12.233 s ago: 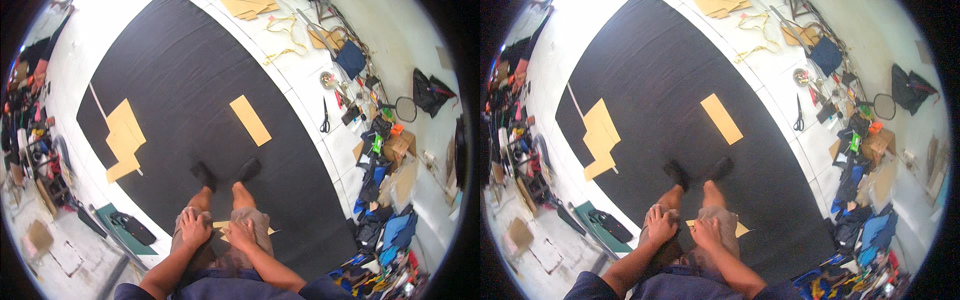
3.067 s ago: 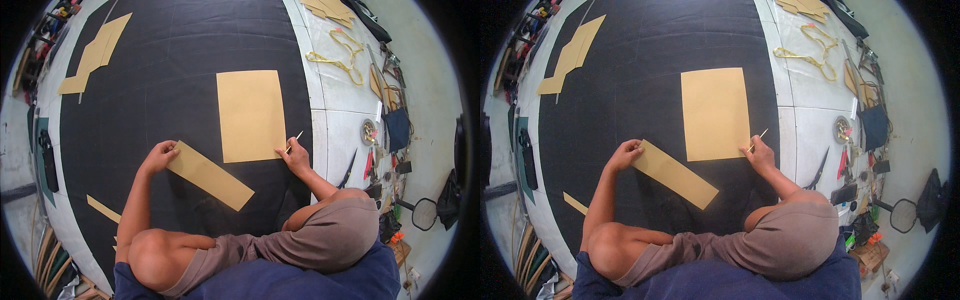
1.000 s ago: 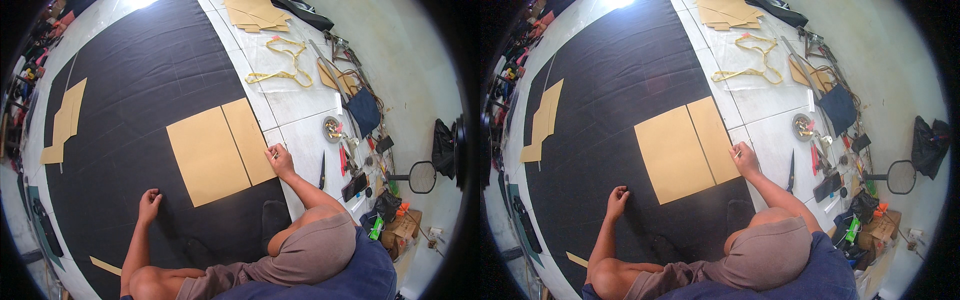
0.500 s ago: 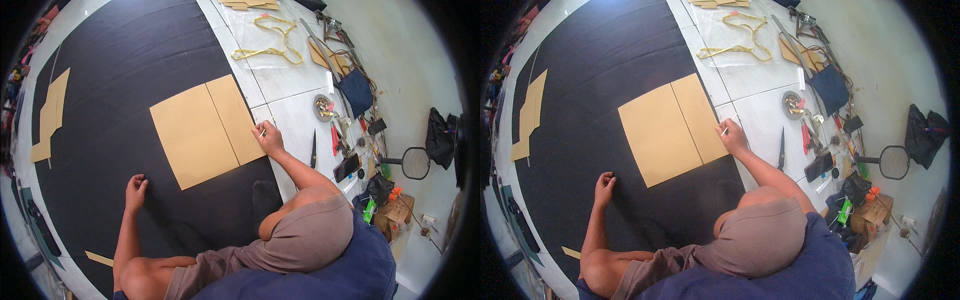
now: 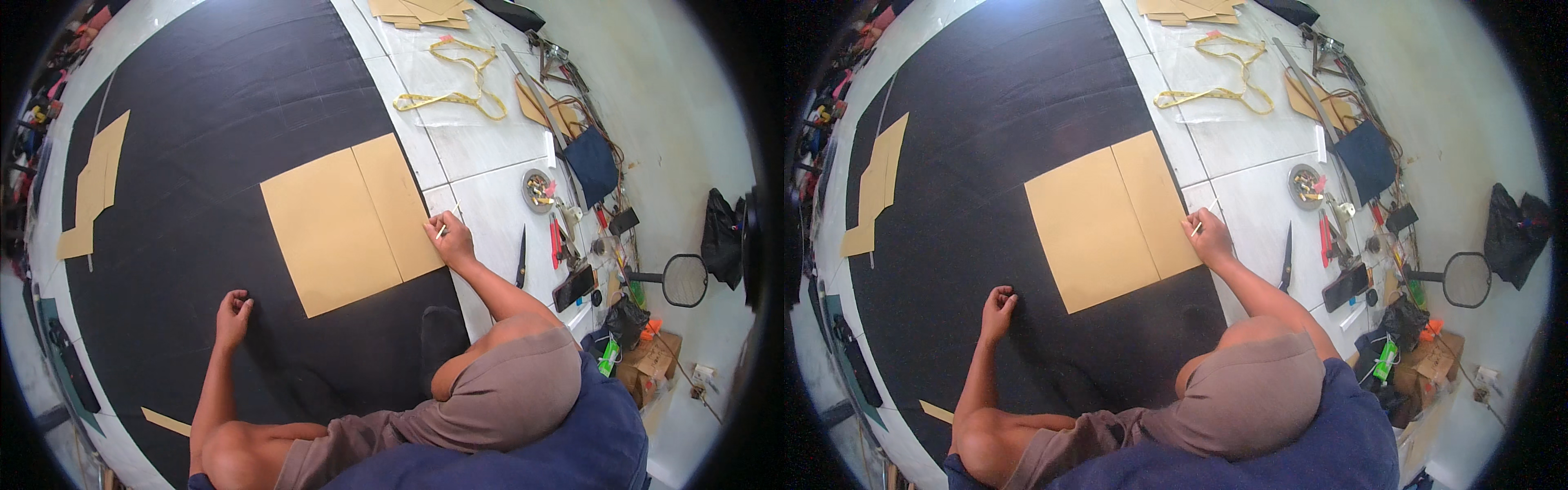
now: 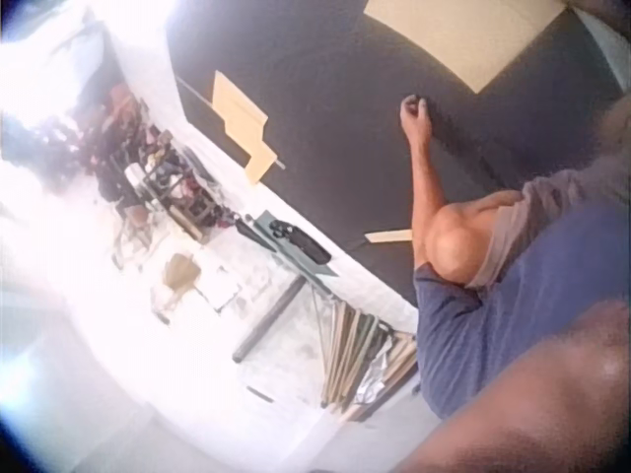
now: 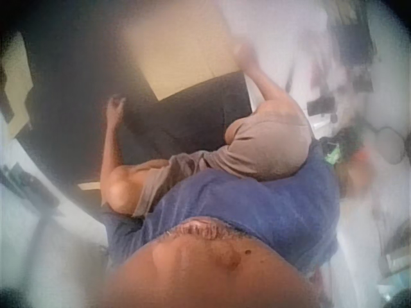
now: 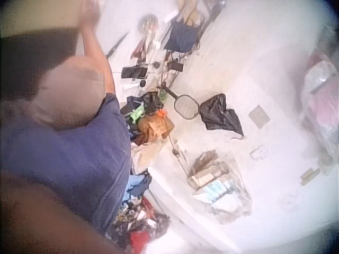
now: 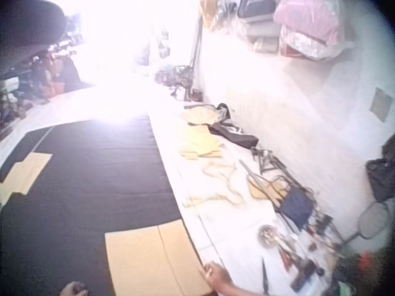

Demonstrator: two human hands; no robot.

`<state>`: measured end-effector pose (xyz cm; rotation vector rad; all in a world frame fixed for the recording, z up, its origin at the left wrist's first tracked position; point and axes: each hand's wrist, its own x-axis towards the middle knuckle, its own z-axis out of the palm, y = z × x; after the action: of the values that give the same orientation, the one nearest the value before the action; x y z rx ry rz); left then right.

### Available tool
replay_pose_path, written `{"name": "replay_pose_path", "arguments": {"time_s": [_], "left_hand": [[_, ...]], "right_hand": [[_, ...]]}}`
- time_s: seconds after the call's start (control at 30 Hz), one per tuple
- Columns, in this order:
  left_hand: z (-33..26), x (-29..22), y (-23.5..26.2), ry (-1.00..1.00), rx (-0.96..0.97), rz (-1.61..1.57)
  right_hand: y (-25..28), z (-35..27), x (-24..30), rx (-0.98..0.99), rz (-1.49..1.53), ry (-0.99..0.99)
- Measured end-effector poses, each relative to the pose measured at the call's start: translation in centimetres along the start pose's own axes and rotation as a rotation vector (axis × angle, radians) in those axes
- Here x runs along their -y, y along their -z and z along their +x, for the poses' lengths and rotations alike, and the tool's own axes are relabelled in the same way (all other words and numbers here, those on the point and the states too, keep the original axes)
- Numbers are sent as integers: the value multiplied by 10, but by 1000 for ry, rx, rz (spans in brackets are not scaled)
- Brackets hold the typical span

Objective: The person sits on a large black fabric laid out on the floor and uses a small piece of cardboard as a template. They place the cardboard on the fabric and use a pencil to trace its outline, repeating this process to create multiple marked shapes on the fabric.

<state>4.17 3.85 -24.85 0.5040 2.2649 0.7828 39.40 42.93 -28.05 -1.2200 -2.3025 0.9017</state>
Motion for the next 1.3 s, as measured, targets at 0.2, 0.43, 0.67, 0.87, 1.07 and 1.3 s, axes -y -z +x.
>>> {"name": "replay_pose_path", "arguments": {"time_s": [0.2,0.43,0.67,0.87,1.07,1.3], "left_hand": [[0,-2,0,5,-29,3],[0,1,-2,-26,-35,-1],[2,7,-3,-22,-35,-1],[1,8,-3,-24,-53,11],[-2,8,-3,-31,-45,27],[-9,2,-1,-22,-63,43]], "right_hand": [[1,0,2,0,31,15],[0,0,-1,11,5,-1],[-2,0,-6,-13,-10,28],[-1,-1,0,9,-5,3],[-2,-2,-2,-14,7,7],[-2,3,-6,-24,-24,18]]}}
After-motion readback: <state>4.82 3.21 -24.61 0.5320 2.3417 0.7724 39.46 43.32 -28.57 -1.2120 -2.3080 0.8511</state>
